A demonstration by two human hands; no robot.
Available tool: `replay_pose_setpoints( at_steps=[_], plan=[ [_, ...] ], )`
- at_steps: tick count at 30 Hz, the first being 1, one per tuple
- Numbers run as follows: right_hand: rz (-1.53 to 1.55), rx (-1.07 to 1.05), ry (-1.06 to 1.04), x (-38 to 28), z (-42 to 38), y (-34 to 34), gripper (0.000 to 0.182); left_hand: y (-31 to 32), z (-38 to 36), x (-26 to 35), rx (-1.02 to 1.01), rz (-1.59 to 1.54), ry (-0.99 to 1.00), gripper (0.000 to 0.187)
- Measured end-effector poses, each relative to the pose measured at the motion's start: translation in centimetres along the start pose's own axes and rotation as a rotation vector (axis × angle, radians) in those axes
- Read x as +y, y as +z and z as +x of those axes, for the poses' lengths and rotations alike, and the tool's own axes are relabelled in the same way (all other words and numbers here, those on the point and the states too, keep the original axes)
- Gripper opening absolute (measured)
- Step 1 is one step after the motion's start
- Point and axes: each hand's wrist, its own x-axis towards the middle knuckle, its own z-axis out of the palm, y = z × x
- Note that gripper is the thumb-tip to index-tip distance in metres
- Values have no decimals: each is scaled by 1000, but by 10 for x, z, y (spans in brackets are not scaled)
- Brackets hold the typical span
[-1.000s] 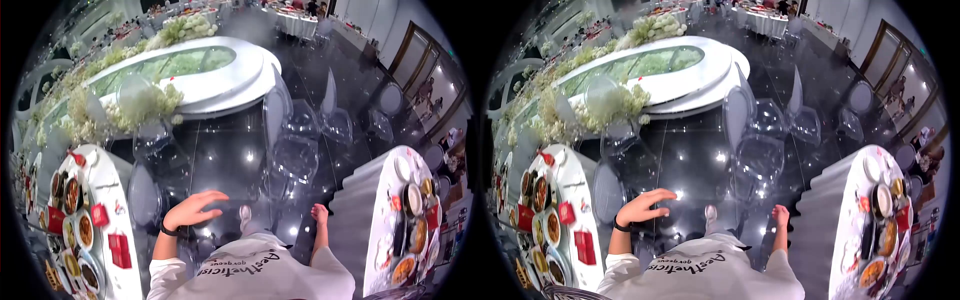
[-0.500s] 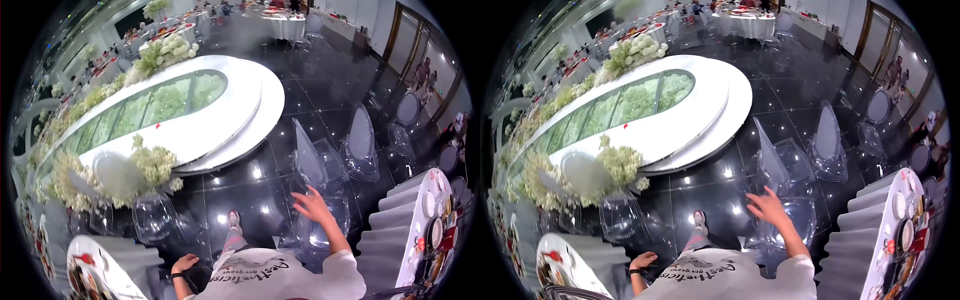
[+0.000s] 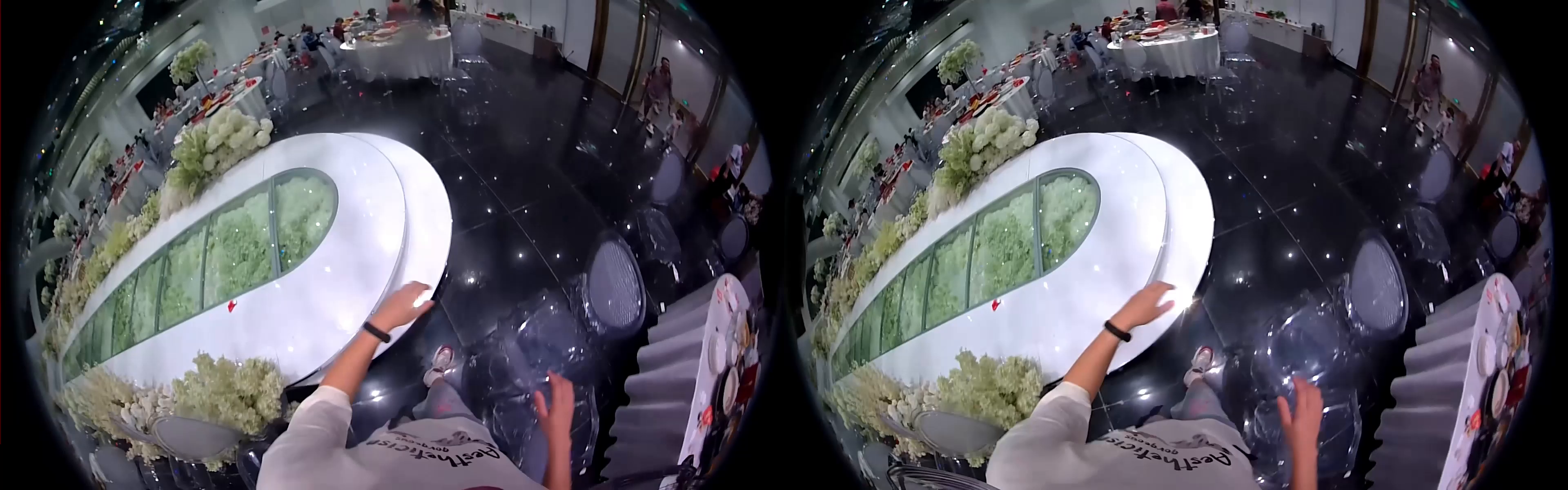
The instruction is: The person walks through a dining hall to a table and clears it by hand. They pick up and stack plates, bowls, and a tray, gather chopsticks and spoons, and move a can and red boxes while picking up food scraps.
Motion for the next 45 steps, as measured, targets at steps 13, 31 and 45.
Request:
replay_pose_setpoints(
  at_steps=[13, 31, 45],
  plan=[
    [119, -263, 748, 63, 166, 73, 36, 101, 187, -263, -837, -32, -522, 54],
    [973, -489, 829, 457, 744, 358, 39, 162, 786, -507, -514, -55, -399, 45],
    [627, -716, 1076, 561, 1443, 517, 34, 69, 980, -804, 372, -173, -1617, 45]
  ],
)
